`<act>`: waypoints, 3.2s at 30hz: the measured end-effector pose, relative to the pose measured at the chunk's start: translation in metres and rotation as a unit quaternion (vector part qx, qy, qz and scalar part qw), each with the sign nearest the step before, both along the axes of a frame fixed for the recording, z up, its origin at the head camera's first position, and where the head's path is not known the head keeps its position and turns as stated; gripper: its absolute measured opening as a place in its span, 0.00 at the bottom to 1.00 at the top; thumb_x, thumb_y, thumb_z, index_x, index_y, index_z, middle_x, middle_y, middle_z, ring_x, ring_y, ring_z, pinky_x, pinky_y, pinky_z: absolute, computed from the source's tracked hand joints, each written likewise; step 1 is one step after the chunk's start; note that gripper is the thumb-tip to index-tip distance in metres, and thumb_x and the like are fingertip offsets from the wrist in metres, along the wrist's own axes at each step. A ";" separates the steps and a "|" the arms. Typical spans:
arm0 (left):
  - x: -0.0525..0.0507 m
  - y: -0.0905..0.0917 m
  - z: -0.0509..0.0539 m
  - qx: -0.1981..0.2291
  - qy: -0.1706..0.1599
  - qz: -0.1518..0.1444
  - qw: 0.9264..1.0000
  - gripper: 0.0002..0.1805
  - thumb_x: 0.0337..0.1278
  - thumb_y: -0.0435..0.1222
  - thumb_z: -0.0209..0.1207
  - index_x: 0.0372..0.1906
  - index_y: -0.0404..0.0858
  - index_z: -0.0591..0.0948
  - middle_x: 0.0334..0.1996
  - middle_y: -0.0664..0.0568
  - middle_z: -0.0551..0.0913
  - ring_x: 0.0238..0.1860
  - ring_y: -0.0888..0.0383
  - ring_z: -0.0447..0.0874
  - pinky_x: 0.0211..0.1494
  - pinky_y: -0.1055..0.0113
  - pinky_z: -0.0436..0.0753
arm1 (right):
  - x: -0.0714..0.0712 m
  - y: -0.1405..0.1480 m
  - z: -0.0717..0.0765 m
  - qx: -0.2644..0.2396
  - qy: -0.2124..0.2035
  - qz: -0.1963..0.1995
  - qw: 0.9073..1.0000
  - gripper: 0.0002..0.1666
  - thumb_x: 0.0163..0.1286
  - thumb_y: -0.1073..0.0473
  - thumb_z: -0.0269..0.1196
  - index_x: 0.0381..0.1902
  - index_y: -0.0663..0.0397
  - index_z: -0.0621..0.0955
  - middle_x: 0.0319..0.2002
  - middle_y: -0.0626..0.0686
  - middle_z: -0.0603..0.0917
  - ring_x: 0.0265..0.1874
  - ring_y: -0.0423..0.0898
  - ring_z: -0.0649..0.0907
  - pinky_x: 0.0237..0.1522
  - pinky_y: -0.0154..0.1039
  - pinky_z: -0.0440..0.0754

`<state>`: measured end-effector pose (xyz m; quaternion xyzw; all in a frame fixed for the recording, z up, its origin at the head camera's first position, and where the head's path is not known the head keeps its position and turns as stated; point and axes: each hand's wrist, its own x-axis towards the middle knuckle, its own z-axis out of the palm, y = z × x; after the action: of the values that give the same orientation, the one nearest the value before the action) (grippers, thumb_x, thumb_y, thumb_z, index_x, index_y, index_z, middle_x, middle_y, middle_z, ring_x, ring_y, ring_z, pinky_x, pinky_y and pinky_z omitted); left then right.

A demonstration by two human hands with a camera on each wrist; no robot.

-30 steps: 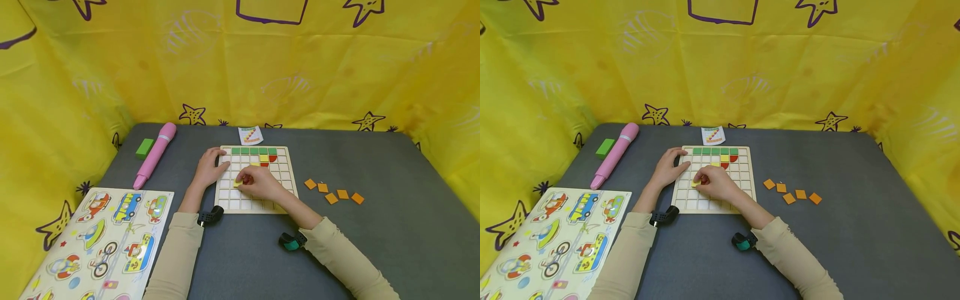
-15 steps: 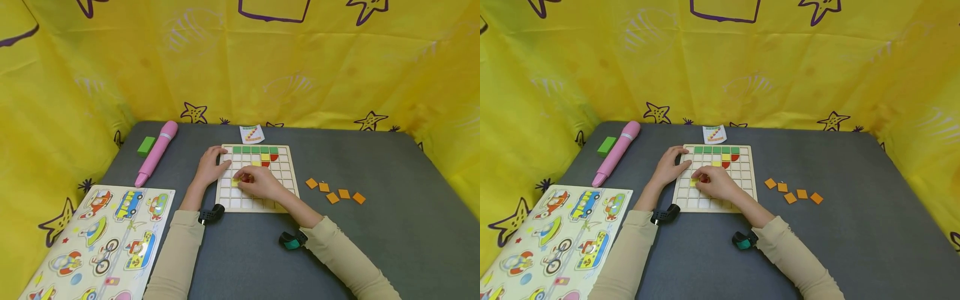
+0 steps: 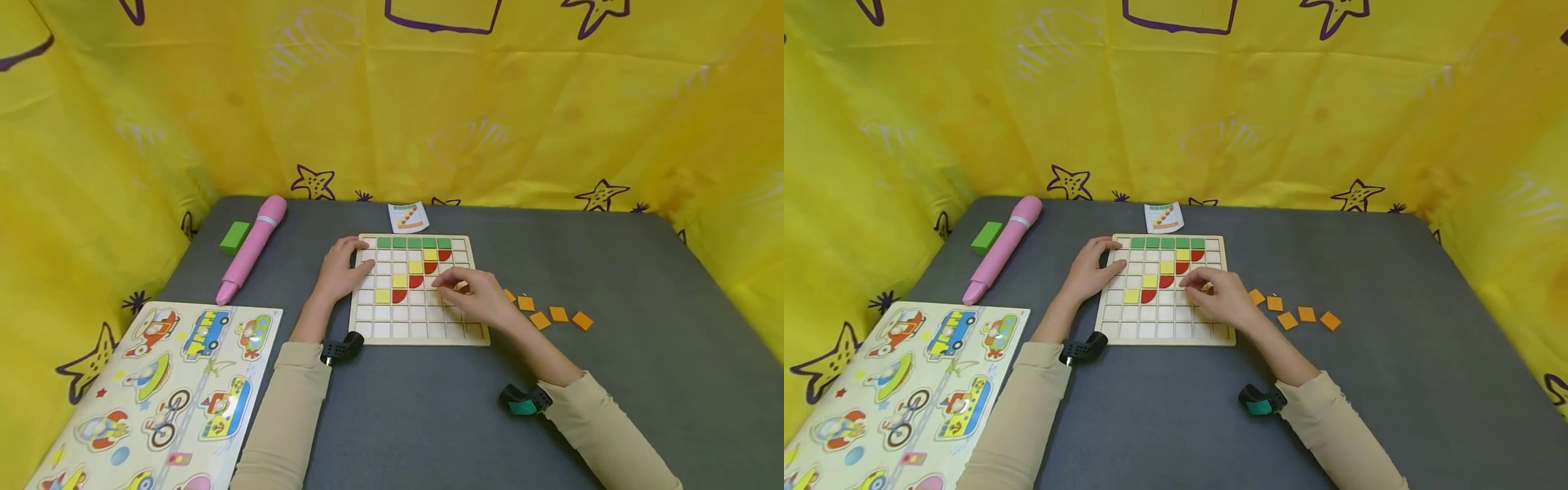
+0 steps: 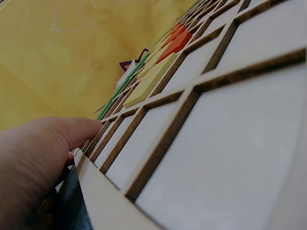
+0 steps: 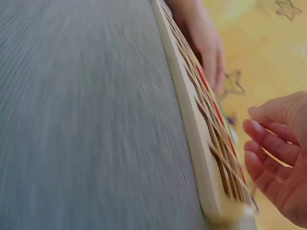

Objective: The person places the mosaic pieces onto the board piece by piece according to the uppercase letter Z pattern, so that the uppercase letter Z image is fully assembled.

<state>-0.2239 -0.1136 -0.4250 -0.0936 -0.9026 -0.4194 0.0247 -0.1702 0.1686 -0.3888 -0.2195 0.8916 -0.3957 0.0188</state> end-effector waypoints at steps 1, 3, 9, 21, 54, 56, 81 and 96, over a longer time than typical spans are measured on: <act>0.000 0.000 0.000 -0.001 0.001 0.001 1.000 0.22 0.65 0.41 0.59 0.60 0.35 0.76 0.68 0.40 0.65 0.70 0.42 0.59 0.72 0.45 0.54 | 0.001 0.007 0.001 0.007 0.004 -0.007 1.000 0.06 0.67 0.61 0.65 0.40 0.52 0.86 0.33 0.46 0.84 0.34 0.43 0.80 0.38 0.39 0.80; -0.001 -0.001 0.000 -0.004 0.000 0.002 1.000 0.22 0.66 0.41 0.59 0.60 0.35 0.76 0.67 0.40 0.65 0.70 0.43 0.59 0.72 0.45 0.55 | 0.002 0.022 0.002 0.023 0.008 -0.016 1.000 0.06 0.67 0.60 0.65 0.41 0.52 0.85 0.34 0.46 0.84 0.34 0.43 0.79 0.37 0.39 0.80; -0.001 0.000 0.001 -0.010 -0.004 0.007 1.000 0.22 0.66 0.41 0.59 0.60 0.35 0.76 0.68 0.40 0.65 0.70 0.43 0.59 0.72 0.45 0.54 | 0.006 0.070 0.000 0.071 0.036 -0.046 0.996 0.09 0.66 0.61 0.66 0.44 0.54 0.85 0.41 0.52 0.85 0.37 0.48 0.81 0.40 0.46 0.79; -0.001 0.002 0.001 -0.014 -0.006 0.008 1.000 0.22 0.66 0.41 0.59 0.60 0.35 0.76 0.68 0.40 0.65 0.70 0.43 0.59 0.72 0.45 0.54 | 0.009 0.100 0.001 0.127 0.014 -0.079 0.989 0.12 0.61 0.57 0.71 0.40 0.55 0.83 0.39 0.54 0.85 0.41 0.53 0.81 0.45 0.51 0.75; -0.001 0.000 0.002 -0.017 -0.002 0.005 1.000 0.22 0.66 0.42 0.58 0.60 0.36 0.76 0.68 0.41 0.65 0.70 0.43 0.58 0.73 0.44 0.51 | 0.006 -0.029 -0.002 -0.019 -0.035 0.069 0.997 0.10 0.56 0.61 0.75 0.33 0.53 0.83 0.31 0.46 0.82 0.33 0.43 0.80 0.40 0.36 0.83; -0.001 0.000 0.002 -0.018 -0.002 0.005 1.000 0.22 0.67 0.42 0.58 0.60 0.36 0.76 0.68 0.41 0.65 0.70 0.43 0.58 0.73 0.44 0.52 | 0.006 -0.040 -0.003 -0.012 -0.024 0.084 0.996 0.10 0.56 0.61 0.75 0.33 0.53 0.83 0.31 0.47 0.82 0.33 0.43 0.80 0.40 0.35 0.83; -0.002 0.004 -0.001 -0.017 0.007 0.005 1.000 0.22 0.65 0.41 0.59 0.59 0.35 0.77 0.68 0.40 0.66 0.70 0.43 0.60 0.72 0.45 0.55 | 0.012 -0.062 -0.011 -0.047 -0.028 0.080 0.995 0.08 0.61 0.62 0.70 0.39 0.55 0.84 0.34 0.46 0.83 0.35 0.40 0.81 0.43 0.33 0.83; -0.001 -0.001 0.000 -0.016 0.003 0.004 1.000 0.22 0.65 0.41 0.59 0.60 0.35 0.76 0.68 0.40 0.65 0.70 0.42 0.59 0.72 0.45 0.54 | 0.020 0.063 -0.008 0.024 0.022 -0.059 0.998 0.07 0.64 0.63 0.68 0.41 0.55 0.85 0.35 0.49 0.85 0.35 0.45 0.83 0.41 0.42 0.84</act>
<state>-0.2249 -0.1141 -0.4254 -0.0916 -0.9094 -0.4047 0.0275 -0.1499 0.2316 -0.3965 -0.1749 0.9122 -0.3700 -0.0189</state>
